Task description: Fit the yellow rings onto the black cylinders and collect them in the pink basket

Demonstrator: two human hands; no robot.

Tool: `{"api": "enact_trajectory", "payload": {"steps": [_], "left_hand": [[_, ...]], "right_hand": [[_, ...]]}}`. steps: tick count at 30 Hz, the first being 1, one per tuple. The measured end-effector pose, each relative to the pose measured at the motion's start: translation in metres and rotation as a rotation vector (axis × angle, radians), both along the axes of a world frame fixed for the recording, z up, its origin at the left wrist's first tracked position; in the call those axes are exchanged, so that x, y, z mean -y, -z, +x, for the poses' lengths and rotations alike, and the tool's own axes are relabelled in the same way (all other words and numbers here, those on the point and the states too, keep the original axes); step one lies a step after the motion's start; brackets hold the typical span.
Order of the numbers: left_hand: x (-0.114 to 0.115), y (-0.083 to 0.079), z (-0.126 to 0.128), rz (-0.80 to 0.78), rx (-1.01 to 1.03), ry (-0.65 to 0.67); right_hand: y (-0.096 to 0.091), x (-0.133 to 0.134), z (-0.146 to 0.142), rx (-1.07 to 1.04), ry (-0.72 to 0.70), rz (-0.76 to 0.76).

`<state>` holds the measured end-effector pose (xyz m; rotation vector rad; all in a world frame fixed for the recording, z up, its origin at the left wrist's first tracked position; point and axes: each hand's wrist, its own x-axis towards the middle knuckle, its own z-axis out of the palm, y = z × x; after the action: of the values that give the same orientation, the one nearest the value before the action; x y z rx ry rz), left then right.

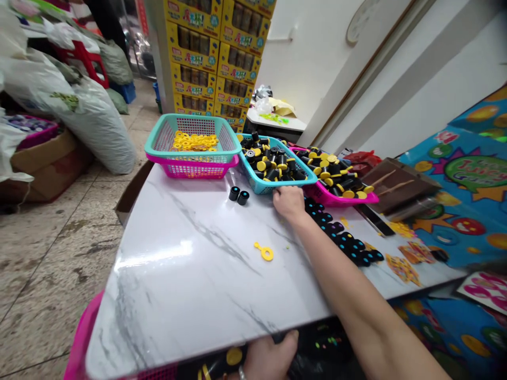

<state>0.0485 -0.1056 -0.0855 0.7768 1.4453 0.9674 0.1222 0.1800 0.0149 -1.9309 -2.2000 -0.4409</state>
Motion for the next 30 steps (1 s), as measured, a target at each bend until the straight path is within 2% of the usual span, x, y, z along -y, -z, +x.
{"api": "enact_trajectory", "payload": {"steps": [5,9,11,14,19,22,25,28,30], "left_hand": [[-0.002,0.001,0.0,0.03,-0.035,0.012],[-0.003,-0.003,-0.007,0.001,-0.026,0.108],[-0.003,-0.007,-0.012,-0.015,-0.015,0.176],[-0.004,-0.012,-0.017,0.018,0.016,0.221],[-0.001,-0.017,-0.018,0.077,0.103,0.203],[0.001,-0.016,-0.015,0.088,0.141,0.174],[0.003,-0.015,-0.011,0.072,0.19,0.175],[0.004,-0.017,-0.009,0.0,0.284,0.208],[0.004,-0.024,-0.01,-0.067,0.392,0.223]], "right_hand": [[0.009,-0.009,0.003,-0.042,-0.14,-0.07],[0.021,0.01,0.007,-0.072,-0.198,-0.065],[0.022,0.029,0.011,-0.092,-0.195,-0.046],[0.021,0.072,0.021,-0.118,-0.186,-0.032],[0.023,0.166,0.036,-0.228,-0.246,-0.01],[0.026,0.213,0.044,-0.238,-0.216,-0.014],[0.026,0.241,0.051,-0.274,-0.196,-0.03],[0.026,0.251,0.058,-0.39,-0.237,0.011],[0.031,0.254,0.064,-0.44,-0.313,0.06]]}}
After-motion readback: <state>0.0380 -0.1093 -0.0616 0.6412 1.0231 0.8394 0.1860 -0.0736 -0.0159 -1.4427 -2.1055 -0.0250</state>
